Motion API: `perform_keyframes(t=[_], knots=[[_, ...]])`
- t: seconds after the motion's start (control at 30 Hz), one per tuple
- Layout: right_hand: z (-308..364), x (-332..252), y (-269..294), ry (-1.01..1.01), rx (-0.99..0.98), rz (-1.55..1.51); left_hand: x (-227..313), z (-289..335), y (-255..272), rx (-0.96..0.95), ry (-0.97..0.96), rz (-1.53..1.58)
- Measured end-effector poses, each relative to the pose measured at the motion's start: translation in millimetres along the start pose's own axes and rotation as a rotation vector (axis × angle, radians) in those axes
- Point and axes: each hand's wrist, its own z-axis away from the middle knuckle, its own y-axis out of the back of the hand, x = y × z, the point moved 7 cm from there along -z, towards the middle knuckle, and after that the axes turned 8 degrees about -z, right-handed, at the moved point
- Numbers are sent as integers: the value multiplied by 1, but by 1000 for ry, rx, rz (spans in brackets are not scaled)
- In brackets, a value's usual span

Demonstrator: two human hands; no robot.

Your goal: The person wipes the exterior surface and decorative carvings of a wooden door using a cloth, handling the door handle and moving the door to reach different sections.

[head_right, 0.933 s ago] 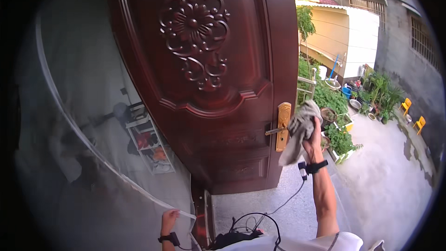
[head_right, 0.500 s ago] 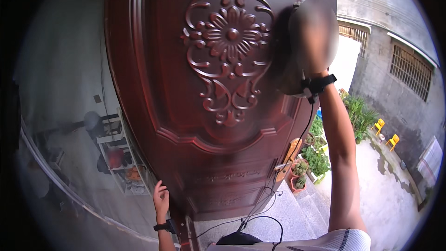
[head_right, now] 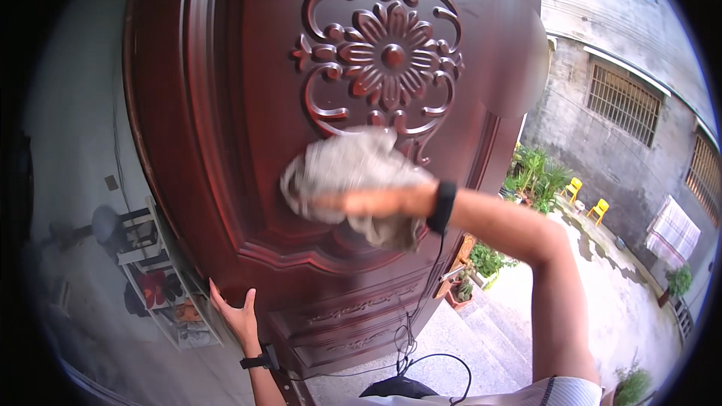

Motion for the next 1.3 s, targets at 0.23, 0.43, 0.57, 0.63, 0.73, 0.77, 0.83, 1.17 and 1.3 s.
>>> perform_keyframes(t=[0.23,0.43,0.57,0.63,0.73,0.77,0.83,1.17,1.3], knots=[[4,158,152,-369,1051,-267,-21,14,-12,-17,-4,-82],[-3,4,32,85,306,-64,-30,13,-10,27,76,-11],[-25,75,114,-188,563,-70,-35,11,-5,-72,157,-63],[-26,126,148,-264,773,-12,-34,13,-14,-76,177,-82],[-30,128,142,-262,800,-127,-24,11,-12,51,62,-94],[-31,100,124,-258,757,-103,-30,12,-7,60,74,-108],[-21,57,85,-246,544,-199,-31,15,-4,108,71,-147],[-34,87,134,-377,706,-82,-24,12,1,71,82,-108],[-8,45,77,-274,479,-49,-6,2,2,33,98,-58]])
